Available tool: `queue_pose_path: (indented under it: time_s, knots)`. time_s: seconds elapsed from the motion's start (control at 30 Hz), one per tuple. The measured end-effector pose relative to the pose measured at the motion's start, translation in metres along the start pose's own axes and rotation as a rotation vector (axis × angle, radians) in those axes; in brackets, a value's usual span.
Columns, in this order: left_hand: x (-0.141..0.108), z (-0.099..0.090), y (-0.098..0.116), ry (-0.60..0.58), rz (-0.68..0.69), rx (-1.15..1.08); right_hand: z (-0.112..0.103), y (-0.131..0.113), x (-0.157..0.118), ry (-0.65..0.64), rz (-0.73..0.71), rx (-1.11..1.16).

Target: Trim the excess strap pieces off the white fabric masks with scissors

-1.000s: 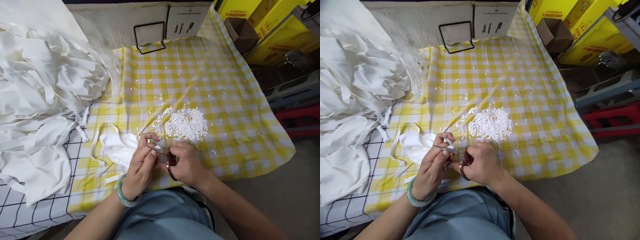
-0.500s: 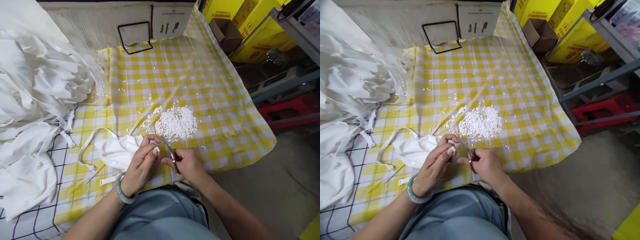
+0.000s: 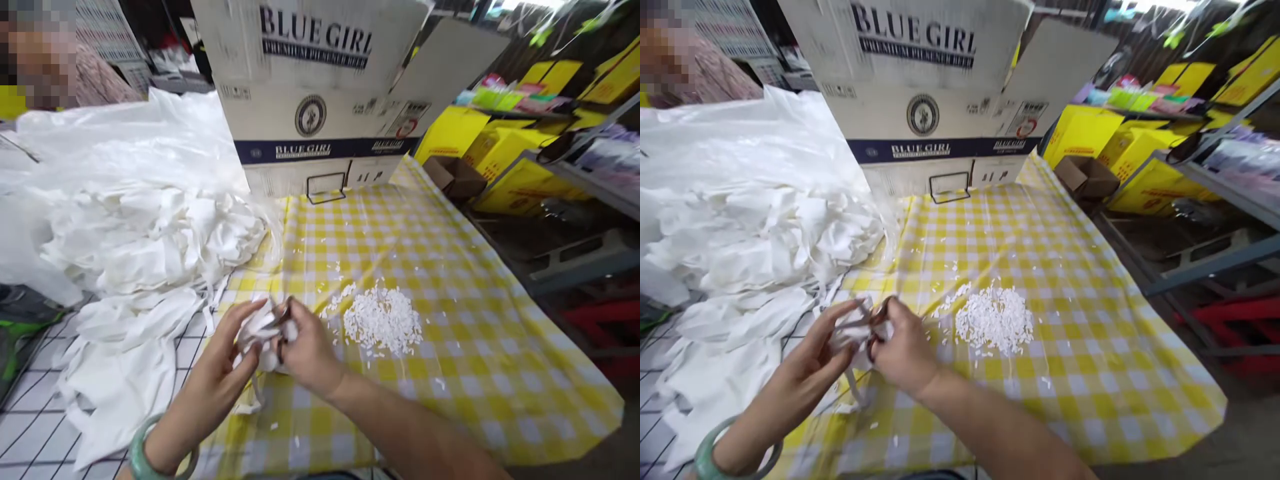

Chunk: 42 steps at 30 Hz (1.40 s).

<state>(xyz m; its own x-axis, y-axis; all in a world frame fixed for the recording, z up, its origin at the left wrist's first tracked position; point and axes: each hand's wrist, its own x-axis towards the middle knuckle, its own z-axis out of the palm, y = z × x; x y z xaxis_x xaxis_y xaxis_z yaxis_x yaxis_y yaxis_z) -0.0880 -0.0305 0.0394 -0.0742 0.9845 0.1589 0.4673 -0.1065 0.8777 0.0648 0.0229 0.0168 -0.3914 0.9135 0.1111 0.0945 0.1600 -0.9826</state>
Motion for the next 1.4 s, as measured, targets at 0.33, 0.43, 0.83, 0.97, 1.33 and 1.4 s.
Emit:
queue_pose_path:
  time_s: [0.33, 0.43, 0.83, 0.97, 1.33, 1.4]
  knots:
    - [0.165, 0.079, 0.028, 0.126, 0.339, 0.072, -0.195, -0.059, 0.189, 0.725, -0.166, -0.412]
    - [0.126, 0.084, -0.020, -0.005, 0.196, 0.256, -0.224, -0.027, 0.178, 0.665, -0.054, -0.570]
    - [0.018, 0.104, -0.007, -0.139, 0.237, 0.543, -0.148, 0.012, 0.035, 0.283, 0.131, -0.652]
    - [-0.004, -0.012, -0.060, 0.406, -0.086, 0.690, -0.139, 0.012, 0.005, 0.181, 0.224, -0.619]
    - [-0.022, 0.062, -0.043, 0.024, 0.128, 0.381, -0.048, 0.027, -0.007, -0.079, 0.193, -0.278]
    - [-0.034, 0.069, -0.037, 0.018, 0.130, 0.322, -0.043, 0.033, -0.009, -0.082, 0.242, -0.236]
